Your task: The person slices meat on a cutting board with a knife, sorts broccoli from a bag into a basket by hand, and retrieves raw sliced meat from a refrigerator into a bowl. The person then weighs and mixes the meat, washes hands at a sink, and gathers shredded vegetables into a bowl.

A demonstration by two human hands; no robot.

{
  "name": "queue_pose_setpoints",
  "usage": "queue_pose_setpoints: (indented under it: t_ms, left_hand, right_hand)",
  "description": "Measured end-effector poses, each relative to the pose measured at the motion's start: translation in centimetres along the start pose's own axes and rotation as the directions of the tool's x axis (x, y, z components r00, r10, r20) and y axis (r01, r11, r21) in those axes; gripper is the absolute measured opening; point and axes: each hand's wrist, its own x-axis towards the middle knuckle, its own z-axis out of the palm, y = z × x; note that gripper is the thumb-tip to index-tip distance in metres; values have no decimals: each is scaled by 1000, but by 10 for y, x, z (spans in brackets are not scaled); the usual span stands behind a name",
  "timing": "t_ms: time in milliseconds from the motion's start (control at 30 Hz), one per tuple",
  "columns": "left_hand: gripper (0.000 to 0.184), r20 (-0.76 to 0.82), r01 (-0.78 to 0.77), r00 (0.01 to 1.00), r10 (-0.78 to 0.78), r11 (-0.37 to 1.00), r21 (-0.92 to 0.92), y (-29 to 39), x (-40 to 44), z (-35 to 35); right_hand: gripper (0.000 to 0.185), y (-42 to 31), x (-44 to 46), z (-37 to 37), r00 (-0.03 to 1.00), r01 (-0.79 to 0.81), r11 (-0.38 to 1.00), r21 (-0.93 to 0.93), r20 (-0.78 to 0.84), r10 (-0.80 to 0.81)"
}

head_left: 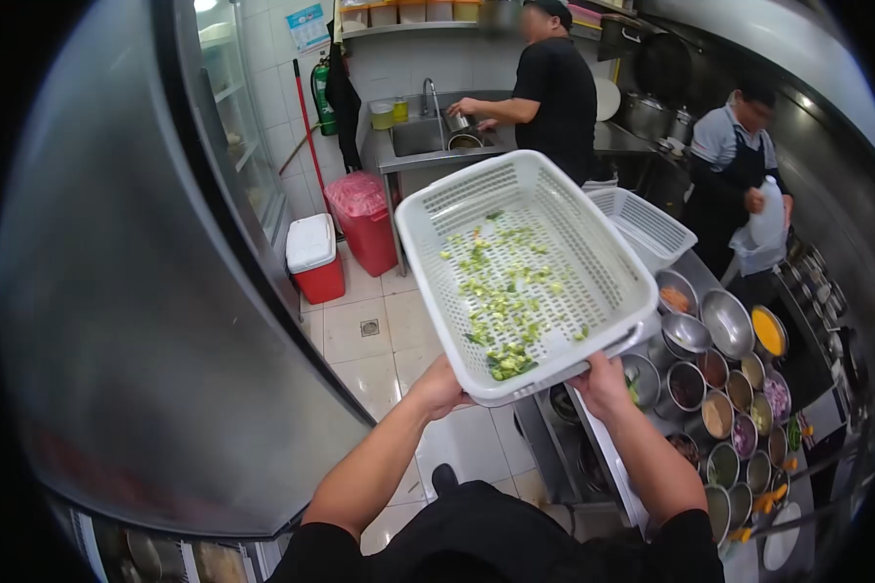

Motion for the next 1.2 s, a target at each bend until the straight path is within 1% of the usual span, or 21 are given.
queue_pose_setpoints:
  t_ms: [67,100,133,167,200,233,267,300,367,400,433,500,567,600,633,700,800,867,1000,1100,1200]
  left_hand:
    - [35,-88,-85,992,91,994,68,-44,54,-13]
    - [34,-120,-137,981,150,985,109,-52,72,-17]
    - [32,-155,-283,945,287,958,47,-76,106,-36]
    - [33,-216,-247,946,242,969,5,-79,122,-37]
    - [33,-273,-222,940,203,974,-39,-70,137,-36]
    - [33,-326,-200,932,162,976,-87,-63,156,-39]
    - [36,-339,-207,925,171,976,-72,-65,187,-50]
    - [38,-348,-209,921,177,976,-57,-74,215,-64]
    - [41,-378,-213,907,184,976,-37,-94,259,-84]
    - [41,-402,-223,895,195,974,-24,-97,278,-95]
    - [41,-426,-232,880,208,973,-5,-100,293,-101]
    - [37,-457,-236,862,221,971,25,-107,317,-108]
    - [32,-490,-220,850,193,975,2,-124,335,-140]
    - [33,-483,-273,824,297,954,121,-153,359,-181]
    - [34,-542,-299,781,310,948,112,-154,360,-179]
    - [36,-587,-223,792,171,975,-18,-147,358,-175]
    - [39,-645,-205,751,140,978,-26,-173,365,-182]
    - [40,-697,-214,703,140,977,-19,-189,375,-188]
    - [41,-780,-271,603,167,963,-3,-228,403,-215]
    - [40,-858,-304,477,192,952,44,-265,439,-248]
    - [40,-869,-335,429,247,937,101,-296,473,-287]
  right_hand:
    - [51,36,62,-35,997,-70,996,-61,37,72]
    - [53,28,75,-35,986,-129,980,-150,81,142]
    - [54,23,91,-41,968,-194,950,-243,111,226]
    - [56,11,103,-48,942,-248,909,-335,136,307]
    - [61,-5,117,-58,923,-161,755,-635,175,344]
    - [58,-3,139,-76,953,49,474,-879,184,241]
    - [56,-6,156,-86,968,203,283,-937,236,87]
    - [55,-6,164,-92,948,315,61,-947,312,-56]
    - [58,2,185,-87,809,522,-101,-847,530,-255]
    - [60,8,201,-78,700,601,-189,-777,626,-343]
    - [61,18,219,-71,657,637,-221,-739,670,-345]
    - [62,42,258,-67,556,712,-275,-646,758,-341]
    - [65,67,295,-66,542,715,-330,-616,787,-294]
    - [67,78,319,-55,518,728,-357,-585,811,-271]
    - [64,92,340,-53,553,743,-284,-606,795,-249]
    - [63,114,380,-51,574,758,-286,-586,808,-132]
    - [61,145,422,-63,540,821,-246,-516,841,37]
    - [63,166,449,-70,472,868,-233,-439,874,113]
    - [68,191,485,-84,351,929,-170,-329,929,119]
    - [67,230,535,-119,312,947,-102,-306,948,55]
    - [59,269,589,-173,303,953,-55,-299,949,85]
